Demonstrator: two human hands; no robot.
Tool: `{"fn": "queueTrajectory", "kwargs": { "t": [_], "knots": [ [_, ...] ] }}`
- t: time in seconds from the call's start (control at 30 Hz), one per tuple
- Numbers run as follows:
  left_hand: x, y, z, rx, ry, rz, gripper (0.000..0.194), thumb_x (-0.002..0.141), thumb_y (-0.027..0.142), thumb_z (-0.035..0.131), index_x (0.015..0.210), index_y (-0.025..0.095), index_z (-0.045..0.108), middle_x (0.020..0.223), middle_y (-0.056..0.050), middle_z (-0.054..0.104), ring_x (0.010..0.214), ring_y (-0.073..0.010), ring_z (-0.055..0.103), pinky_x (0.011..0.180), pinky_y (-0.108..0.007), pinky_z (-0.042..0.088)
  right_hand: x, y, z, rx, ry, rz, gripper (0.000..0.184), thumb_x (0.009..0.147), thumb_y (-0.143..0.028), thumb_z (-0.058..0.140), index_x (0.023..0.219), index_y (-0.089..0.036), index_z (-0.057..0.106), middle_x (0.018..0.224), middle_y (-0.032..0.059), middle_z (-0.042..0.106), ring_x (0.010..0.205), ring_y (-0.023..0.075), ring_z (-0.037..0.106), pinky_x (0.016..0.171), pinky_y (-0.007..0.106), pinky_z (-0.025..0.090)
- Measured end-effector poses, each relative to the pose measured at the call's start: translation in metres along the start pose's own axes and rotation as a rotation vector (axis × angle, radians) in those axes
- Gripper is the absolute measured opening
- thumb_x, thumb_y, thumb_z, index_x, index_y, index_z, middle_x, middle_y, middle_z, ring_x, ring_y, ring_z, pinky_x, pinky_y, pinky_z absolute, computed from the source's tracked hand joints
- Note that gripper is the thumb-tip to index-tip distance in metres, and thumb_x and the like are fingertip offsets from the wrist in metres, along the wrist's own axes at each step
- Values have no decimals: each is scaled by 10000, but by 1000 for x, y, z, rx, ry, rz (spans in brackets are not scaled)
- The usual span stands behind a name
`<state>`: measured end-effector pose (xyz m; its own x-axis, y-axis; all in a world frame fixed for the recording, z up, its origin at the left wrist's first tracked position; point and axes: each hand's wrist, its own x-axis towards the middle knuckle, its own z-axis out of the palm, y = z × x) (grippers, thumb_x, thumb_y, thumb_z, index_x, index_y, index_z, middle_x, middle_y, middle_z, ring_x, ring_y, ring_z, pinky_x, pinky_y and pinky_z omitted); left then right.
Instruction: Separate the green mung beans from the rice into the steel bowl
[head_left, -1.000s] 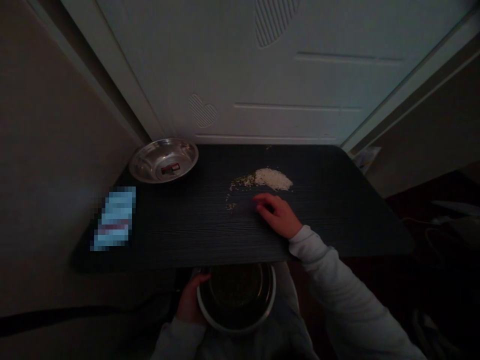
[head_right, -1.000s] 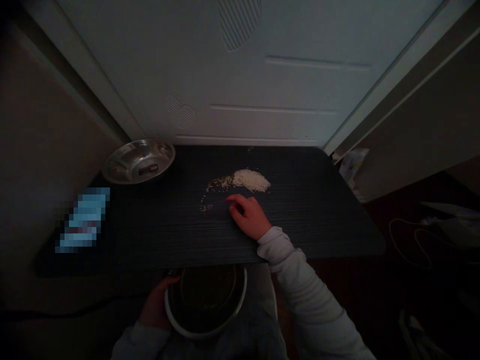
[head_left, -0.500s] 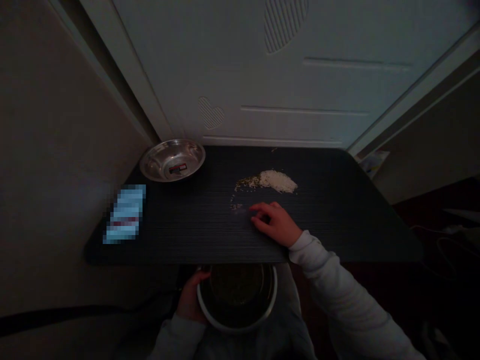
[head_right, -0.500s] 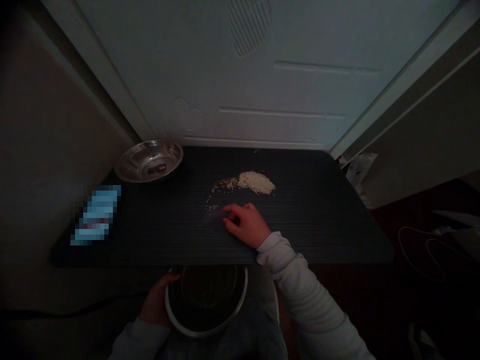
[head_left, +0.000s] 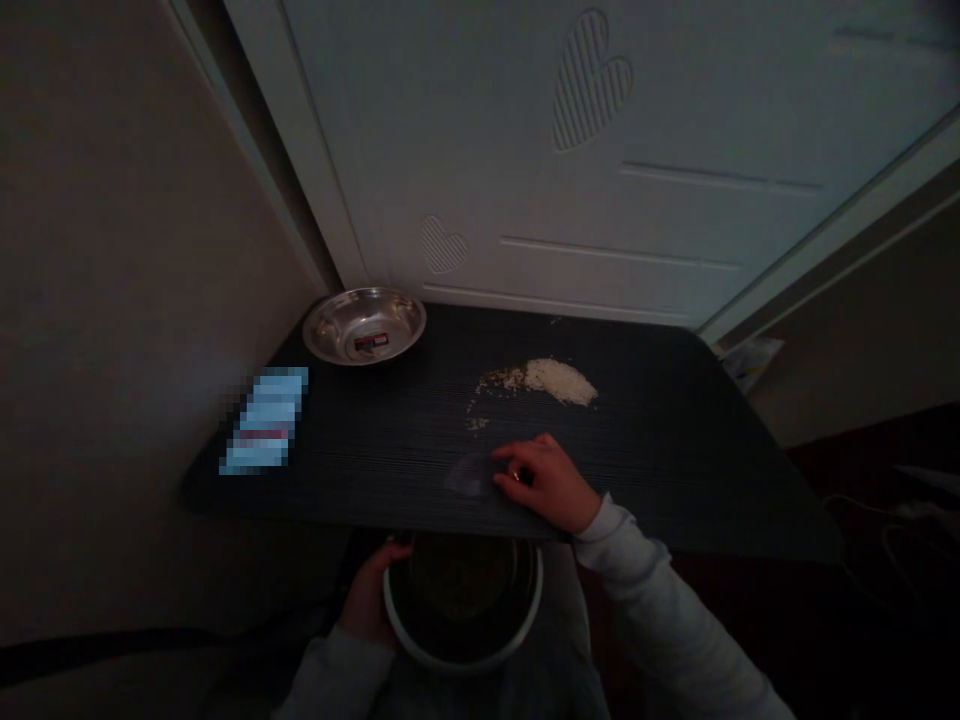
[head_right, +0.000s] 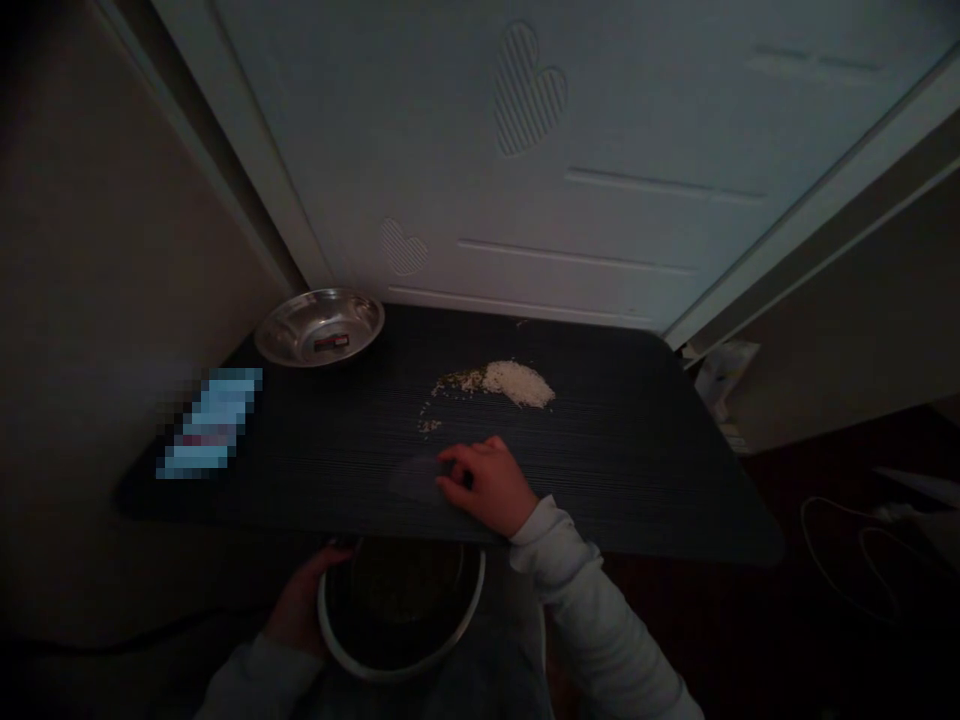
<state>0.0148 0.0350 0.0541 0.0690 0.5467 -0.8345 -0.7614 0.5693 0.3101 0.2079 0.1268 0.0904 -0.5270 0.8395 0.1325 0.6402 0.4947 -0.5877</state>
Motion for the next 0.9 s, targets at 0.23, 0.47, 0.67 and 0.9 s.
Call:
{"fn": "queueTrajectory", "kwargs": {
  "t": [0.23, 0.47, 0.67, 0.9],
  "knots": [
    [-4, 5, -1, 0, 0, 4, 154, 585, 88, 483, 644, 123, 621, 584, -56, 669, 748, -239, 606, 708, -372, 443, -6, -10, 4, 20, -18, -21, 223, 716, -296, 506, 915, -197, 530, 599, -38, 570, 637, 103, 513, 685, 274, 288],
    [-5, 2, 4, 8, 23, -35, 161, 586, 105, 472, 662, 127, 613, 655, -56, 678, 733, -237, 608, 709, -382, 439, -11, -8, -2, 120, 7, 72, 220, 755, -282, 448, 954, -213, 510, 621, -28, 539, 649, 113, 474, 653, 253, 339],
    [-5, -1, 4, -4, 16, 8, 174, 587, 95, 474, 684, 119, 617, 644, -59, 676, 725, -232, 609, 726, -369, 430, -37, -4, -8, 134, 52, 203, 208, 755, -286, 442, 931, -211, 526, 620, -12, 531, 651, 130, 462, 609, 249, 360],
    [3, -8, -3, 17, -70, -98, 232, 604, 131, 479, 785, 101, 621, 652, -70, 678, 750, -243, 604, 722, -373, 431, -44, -10, -9, 51, -10, 171, 226, 752, -303, 456, 942, -222, 548, 669, -5, 562, 660, 126, 474, 654, 270, 343]
  ]
}}
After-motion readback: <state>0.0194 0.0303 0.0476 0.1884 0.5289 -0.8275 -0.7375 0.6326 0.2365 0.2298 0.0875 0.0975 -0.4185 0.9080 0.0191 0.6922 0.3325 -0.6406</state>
